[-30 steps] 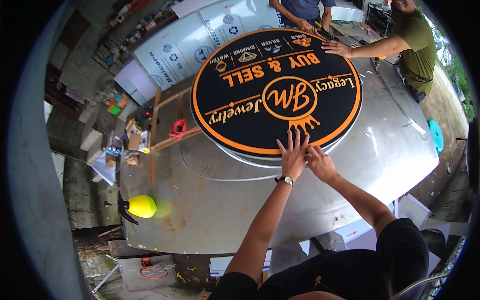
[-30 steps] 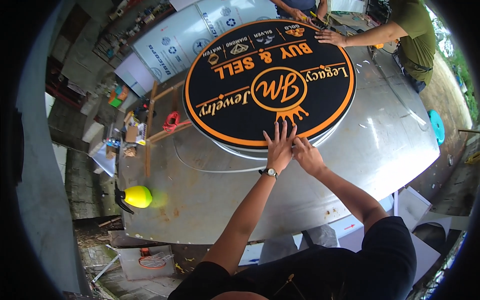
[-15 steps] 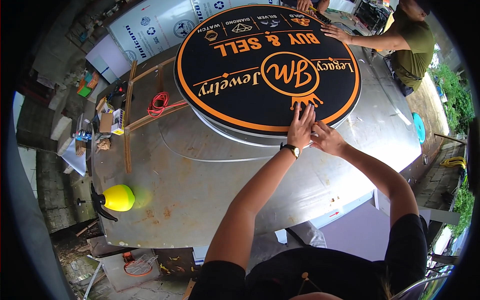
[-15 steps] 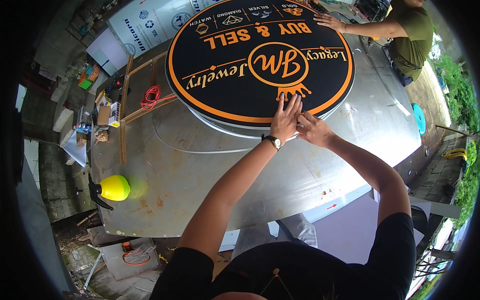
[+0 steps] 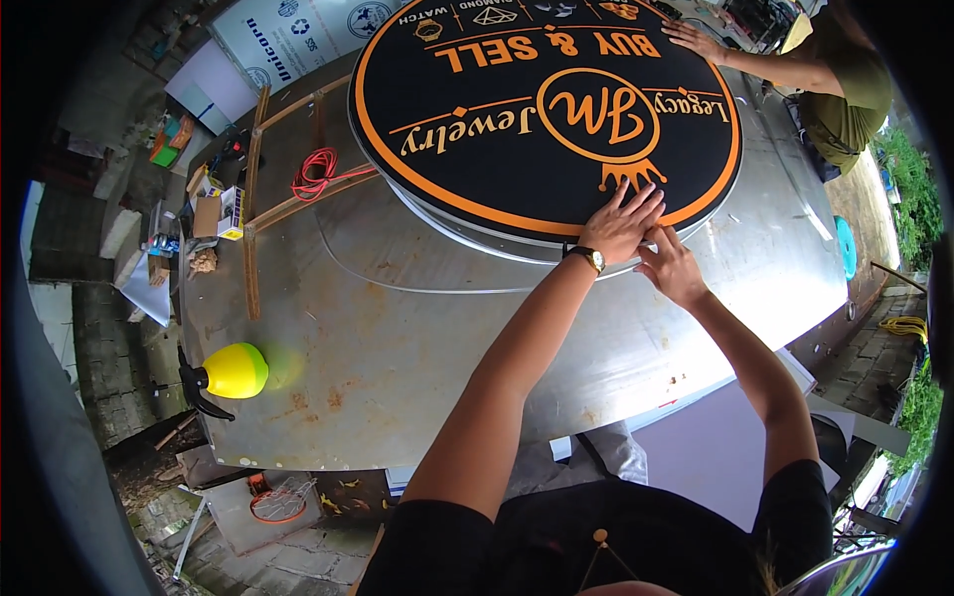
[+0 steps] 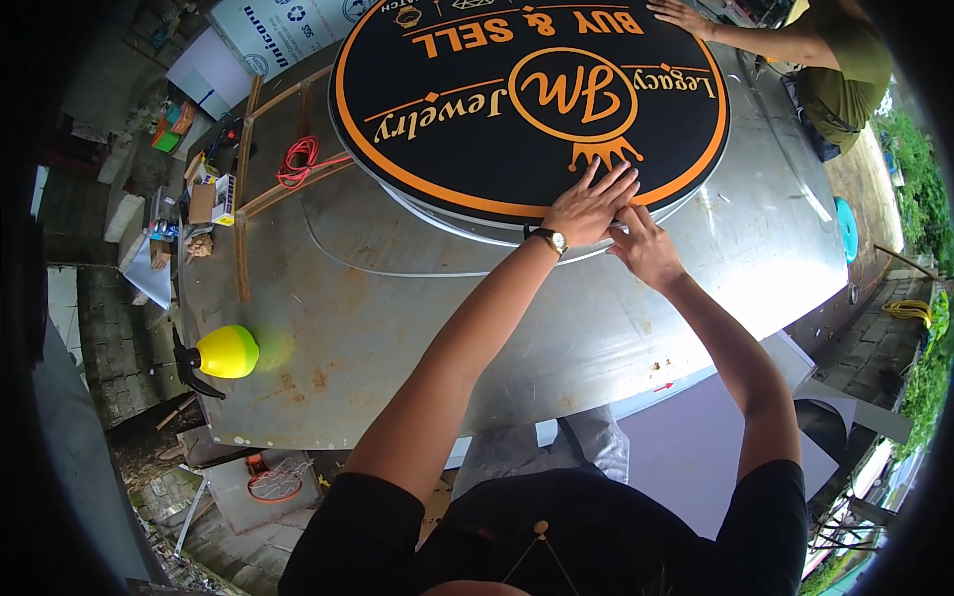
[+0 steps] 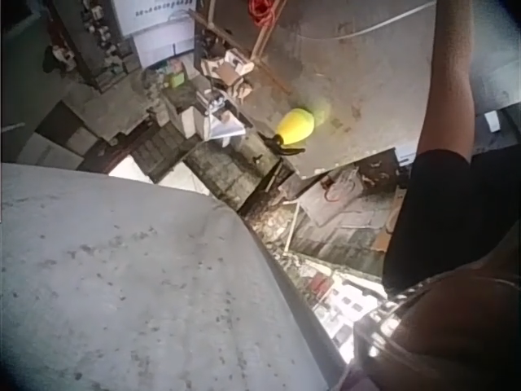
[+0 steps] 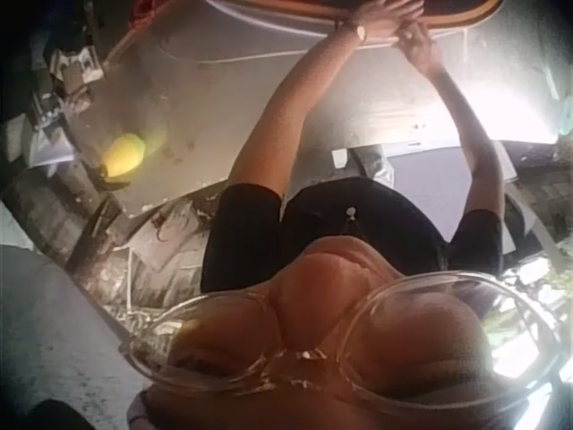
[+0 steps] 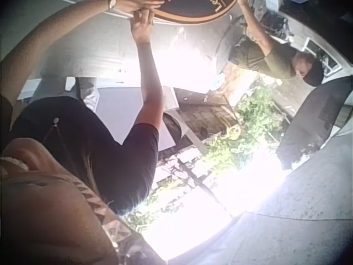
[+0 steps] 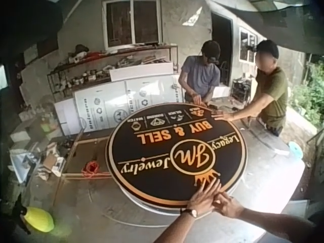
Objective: Assembling a circular lighted jewelry store sign by attaching the frame and backing.
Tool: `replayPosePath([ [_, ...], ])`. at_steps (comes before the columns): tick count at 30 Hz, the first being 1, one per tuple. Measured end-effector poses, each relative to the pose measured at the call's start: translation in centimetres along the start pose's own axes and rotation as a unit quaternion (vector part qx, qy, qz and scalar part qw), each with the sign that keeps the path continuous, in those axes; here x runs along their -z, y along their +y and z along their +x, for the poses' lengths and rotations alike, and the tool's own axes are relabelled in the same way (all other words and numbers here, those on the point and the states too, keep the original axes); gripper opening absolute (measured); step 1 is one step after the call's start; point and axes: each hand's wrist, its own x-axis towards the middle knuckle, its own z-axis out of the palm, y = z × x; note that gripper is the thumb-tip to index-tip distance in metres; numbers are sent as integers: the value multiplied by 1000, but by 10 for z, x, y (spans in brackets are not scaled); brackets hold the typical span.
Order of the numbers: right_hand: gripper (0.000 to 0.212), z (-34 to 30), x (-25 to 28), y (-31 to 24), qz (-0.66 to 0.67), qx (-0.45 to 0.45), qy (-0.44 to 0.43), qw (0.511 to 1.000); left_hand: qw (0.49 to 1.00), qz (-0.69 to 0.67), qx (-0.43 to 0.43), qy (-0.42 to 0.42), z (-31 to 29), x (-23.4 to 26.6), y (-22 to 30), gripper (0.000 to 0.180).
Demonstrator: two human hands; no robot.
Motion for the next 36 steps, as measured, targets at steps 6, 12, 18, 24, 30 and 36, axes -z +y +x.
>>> replayPosePath([
  [6,31,-1,0,-6,-14,-34,-5,999,999,6,16,-33,4,3,2,71],
  [12,31,4,3,-11,4,-70,-46,996,998,11,13,-55,0,8,1,77],
  [18,29,2,5,-7,4,-71,-49,996,998,6,5,-66,5,13,3,74],
  [24,30,1,0,-5,2,-73,-63,995,997,-12,8,-77,4,13,2,74],
  [30,31,1,1,-5,-26,-59,-51,997,998,5,10,-55,4,10,2,80],
  [36,30,-2,1,-5,-20,-64,-58,996,995,20,8,-93,6,16,5,81],
])
